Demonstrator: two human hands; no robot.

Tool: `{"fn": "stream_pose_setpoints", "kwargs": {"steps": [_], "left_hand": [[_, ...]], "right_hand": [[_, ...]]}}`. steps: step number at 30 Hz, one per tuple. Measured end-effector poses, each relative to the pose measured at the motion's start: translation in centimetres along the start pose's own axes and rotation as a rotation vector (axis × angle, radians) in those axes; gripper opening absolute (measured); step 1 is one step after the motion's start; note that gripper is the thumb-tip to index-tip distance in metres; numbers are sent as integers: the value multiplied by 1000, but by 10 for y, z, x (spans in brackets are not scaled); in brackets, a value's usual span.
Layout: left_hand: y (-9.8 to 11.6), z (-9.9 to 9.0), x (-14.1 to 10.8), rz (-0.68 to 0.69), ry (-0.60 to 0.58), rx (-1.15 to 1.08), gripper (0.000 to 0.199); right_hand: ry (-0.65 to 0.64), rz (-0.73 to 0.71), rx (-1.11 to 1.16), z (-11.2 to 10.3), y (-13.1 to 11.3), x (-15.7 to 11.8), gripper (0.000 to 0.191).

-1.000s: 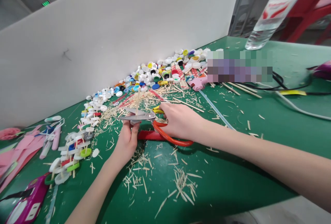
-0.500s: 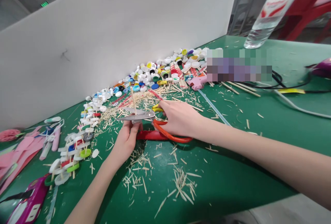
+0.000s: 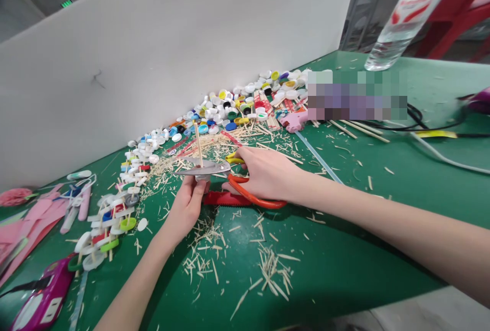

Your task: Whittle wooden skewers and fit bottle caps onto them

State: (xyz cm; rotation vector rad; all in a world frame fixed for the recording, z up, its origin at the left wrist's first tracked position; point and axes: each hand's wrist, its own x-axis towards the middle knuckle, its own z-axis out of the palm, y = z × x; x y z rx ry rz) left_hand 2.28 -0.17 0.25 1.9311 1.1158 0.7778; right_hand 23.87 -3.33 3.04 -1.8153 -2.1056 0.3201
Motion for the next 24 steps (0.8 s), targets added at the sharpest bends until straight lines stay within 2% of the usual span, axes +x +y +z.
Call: {"fn": "stream_pose_setpoints", "kwargs": {"steps": [9, 15, 24], "left_hand": [[-6, 2, 1, 35, 35, 20, 42], [0, -1, 0, 53, 36, 33, 41], [-8, 3, 0, 41, 61, 22, 45]], "right_hand": [[-40, 26, -4, -3, -2, 0, 76], [-22, 31, 53, -2, 1, 0, 67], [-51, 6, 24, -4, -4, 0, 65]]}}
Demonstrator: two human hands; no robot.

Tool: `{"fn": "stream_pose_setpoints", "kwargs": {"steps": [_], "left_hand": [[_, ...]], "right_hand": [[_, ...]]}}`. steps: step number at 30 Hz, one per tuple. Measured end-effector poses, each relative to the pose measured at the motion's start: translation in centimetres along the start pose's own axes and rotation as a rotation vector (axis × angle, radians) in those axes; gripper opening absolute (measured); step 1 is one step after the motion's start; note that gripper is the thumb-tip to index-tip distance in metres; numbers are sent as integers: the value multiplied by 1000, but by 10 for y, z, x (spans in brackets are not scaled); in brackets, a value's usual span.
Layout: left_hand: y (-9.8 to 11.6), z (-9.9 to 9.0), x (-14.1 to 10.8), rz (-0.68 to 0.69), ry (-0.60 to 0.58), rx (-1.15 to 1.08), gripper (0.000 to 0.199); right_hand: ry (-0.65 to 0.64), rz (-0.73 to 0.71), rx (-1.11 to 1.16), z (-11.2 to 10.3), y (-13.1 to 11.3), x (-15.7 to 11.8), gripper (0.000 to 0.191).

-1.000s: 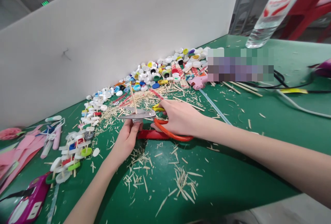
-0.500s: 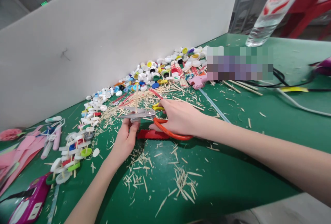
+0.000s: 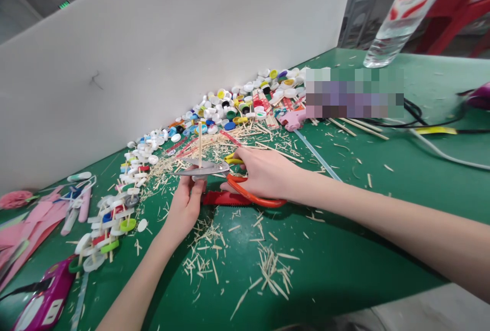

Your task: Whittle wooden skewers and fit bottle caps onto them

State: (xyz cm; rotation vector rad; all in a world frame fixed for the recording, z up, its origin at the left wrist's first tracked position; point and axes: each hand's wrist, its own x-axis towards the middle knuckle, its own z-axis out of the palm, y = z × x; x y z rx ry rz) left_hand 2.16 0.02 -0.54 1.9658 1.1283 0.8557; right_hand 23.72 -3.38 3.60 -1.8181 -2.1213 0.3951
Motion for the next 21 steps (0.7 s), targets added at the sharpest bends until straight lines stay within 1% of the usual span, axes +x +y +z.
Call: {"fn": "stream_pose_setpoints", "kwargs": {"steps": [4, 14, 21], "left_hand": [[2, 0, 0, 12, -3, 22, 43], [4, -2, -1, 17, 12, 33, 38], [1, -3, 0, 25, -5, 74, 42]], "right_hand": [[24, -18, 7, 1, 1, -1, 68], [27, -8, 15, 2, 2, 1, 71], [37, -18, 0, 4, 4, 1, 68]]}}
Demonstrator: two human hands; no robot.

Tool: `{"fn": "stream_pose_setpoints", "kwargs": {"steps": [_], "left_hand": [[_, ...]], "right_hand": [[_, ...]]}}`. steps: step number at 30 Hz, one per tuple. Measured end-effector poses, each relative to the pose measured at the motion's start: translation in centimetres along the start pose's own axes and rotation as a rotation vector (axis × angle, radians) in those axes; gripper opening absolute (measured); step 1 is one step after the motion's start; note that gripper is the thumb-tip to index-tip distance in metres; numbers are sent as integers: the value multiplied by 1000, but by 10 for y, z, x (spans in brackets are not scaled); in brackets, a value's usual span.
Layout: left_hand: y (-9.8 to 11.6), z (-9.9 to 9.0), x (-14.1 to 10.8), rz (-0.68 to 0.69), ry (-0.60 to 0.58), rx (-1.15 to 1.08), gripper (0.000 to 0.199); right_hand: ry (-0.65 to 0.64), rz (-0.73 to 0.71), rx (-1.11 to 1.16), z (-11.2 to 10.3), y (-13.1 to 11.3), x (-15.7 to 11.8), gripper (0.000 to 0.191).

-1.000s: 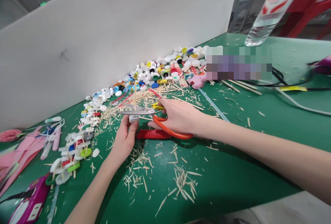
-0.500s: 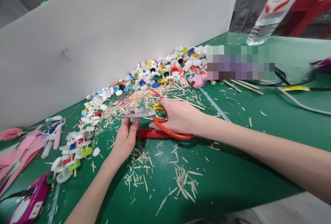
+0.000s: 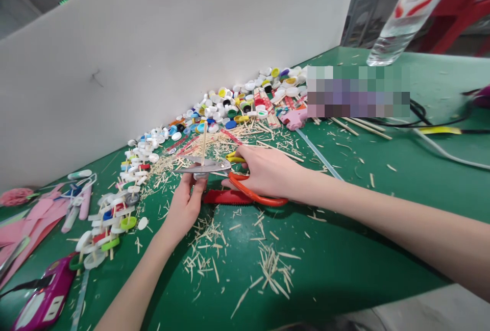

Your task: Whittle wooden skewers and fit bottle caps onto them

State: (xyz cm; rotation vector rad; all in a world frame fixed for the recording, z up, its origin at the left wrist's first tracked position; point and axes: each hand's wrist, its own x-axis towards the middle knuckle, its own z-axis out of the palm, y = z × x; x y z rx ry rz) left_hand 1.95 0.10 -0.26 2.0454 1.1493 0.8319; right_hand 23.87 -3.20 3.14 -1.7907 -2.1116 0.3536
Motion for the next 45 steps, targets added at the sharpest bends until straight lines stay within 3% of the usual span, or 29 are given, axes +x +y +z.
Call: {"fn": "stream_pose_setpoints", "kwargs": {"steps": [8, 16, 18, 21, 25, 27, 29, 33, 37, 45], "left_hand": [[1, -3, 0, 26, -23, 39, 44], [0, -1, -1, -28, -31, 30, 47], [-3, 0, -2, -10, 29, -4, 49], [-6, -2, -1, 127, 222, -5, 47], [-7, -10, -2, 371, 473, 220, 42], [-4, -13, -3, 487, 485, 433, 43], [0, -13, -4, 578, 411, 657, 44], [10, -9, -8, 575, 323, 789, 36], [16, -10, -9, 530, 329, 788, 31], [25, -12, -8, 637, 406, 1072, 27]], "right_hand": [[49, -28, -174, 1, -1, -3, 42], [36, -17, -271, 3, 2, -2, 39], [56, -36, -295, 3, 4, -1, 38], [96, -60, -347, 2, 6, -1, 36], [172, -141, -414, 2, 8, -3, 37], [198, -192, -445, 3, 6, -4, 36], [215, -233, -467, 5, 4, -5, 36], [259, -309, -497, 12, 1, -8, 40], [335, -389, -516, 16, -2, -11, 37], [439, -467, -498, 20, -7, -17, 23]]}}
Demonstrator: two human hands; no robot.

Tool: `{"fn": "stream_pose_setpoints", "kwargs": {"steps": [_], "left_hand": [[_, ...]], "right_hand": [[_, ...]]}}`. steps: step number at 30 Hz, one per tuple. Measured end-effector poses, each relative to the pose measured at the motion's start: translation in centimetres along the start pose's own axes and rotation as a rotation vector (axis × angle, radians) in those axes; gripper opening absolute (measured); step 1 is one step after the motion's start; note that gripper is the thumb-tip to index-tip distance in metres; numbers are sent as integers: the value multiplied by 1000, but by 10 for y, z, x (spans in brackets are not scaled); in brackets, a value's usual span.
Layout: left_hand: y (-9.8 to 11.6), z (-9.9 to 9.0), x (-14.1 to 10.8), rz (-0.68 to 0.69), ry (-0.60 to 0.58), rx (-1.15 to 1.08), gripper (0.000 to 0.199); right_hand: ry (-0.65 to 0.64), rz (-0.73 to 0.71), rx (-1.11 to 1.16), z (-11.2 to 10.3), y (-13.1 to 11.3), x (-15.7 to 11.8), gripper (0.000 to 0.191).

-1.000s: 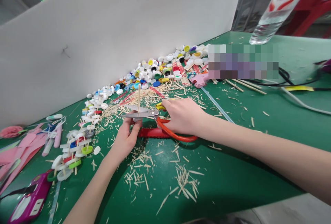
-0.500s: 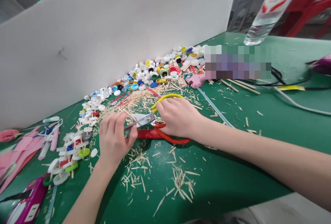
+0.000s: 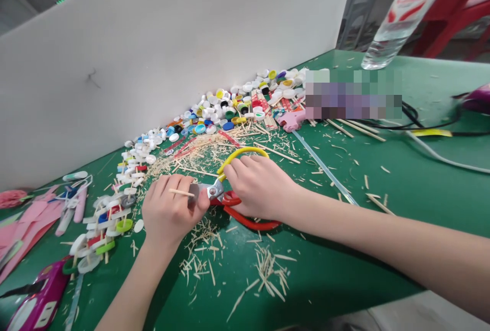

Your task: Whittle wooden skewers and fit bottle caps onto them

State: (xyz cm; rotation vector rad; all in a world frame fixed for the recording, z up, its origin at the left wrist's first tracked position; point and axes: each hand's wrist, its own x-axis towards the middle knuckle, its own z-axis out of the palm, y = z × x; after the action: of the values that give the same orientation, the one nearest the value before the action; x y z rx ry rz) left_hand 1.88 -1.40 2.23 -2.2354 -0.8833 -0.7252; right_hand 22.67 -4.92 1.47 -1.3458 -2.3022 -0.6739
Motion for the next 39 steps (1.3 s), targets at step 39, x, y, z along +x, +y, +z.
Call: {"fn": "stream_pose_setpoints", "kwargs": {"steps": [39], "left_hand": [[2, -1, 3, 8, 93, -30, 28]], "right_hand": [[-32, 0, 58, -1, -7, -5, 20]]}}
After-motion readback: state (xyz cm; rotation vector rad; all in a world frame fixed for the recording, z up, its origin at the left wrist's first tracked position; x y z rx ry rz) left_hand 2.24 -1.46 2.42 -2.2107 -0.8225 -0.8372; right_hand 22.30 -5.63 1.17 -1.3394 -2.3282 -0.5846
